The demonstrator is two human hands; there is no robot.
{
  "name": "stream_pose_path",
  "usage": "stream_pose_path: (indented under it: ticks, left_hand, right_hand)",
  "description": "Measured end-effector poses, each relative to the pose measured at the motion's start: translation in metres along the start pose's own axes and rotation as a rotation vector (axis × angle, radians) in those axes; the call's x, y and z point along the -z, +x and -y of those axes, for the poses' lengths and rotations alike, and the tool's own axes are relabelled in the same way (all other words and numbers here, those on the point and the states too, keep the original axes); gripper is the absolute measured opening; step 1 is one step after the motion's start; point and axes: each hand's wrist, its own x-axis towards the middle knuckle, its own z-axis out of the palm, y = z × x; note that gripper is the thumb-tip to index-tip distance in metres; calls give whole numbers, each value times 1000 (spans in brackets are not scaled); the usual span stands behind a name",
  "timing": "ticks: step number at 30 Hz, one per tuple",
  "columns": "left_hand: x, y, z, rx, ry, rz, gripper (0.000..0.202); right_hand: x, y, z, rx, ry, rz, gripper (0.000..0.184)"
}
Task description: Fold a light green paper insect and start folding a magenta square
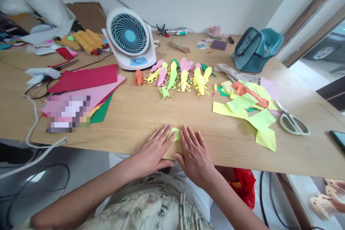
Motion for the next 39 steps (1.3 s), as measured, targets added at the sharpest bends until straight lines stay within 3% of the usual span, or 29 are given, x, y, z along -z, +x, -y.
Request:
stream_pose_path:
  ticks: [8,16,21,27,34,39]
  left_hand:
    - [7,6,11,-31,-61,6,87]
    - [11,2,13,-48,-109,-74,75]
    - [7,2,15,-44,-137,-135,64]
    - [0,8,18,-31,-124,-228,48]
    - [-7,16,25,-142,49,-469,15]
    - [-3,16,25,-221,163,-590,19]
  right_hand:
    - [-9,4,2,-45,-53,-31,70]
    - [16,28,3,46,2,-152,33]
    - [18,40,7,104,47,-179,9]
    - [15,39,8,120,15,-197,4]
    - [11,38,5,150,48,-248,16]
    - [13,42,5,125,89,-260,11]
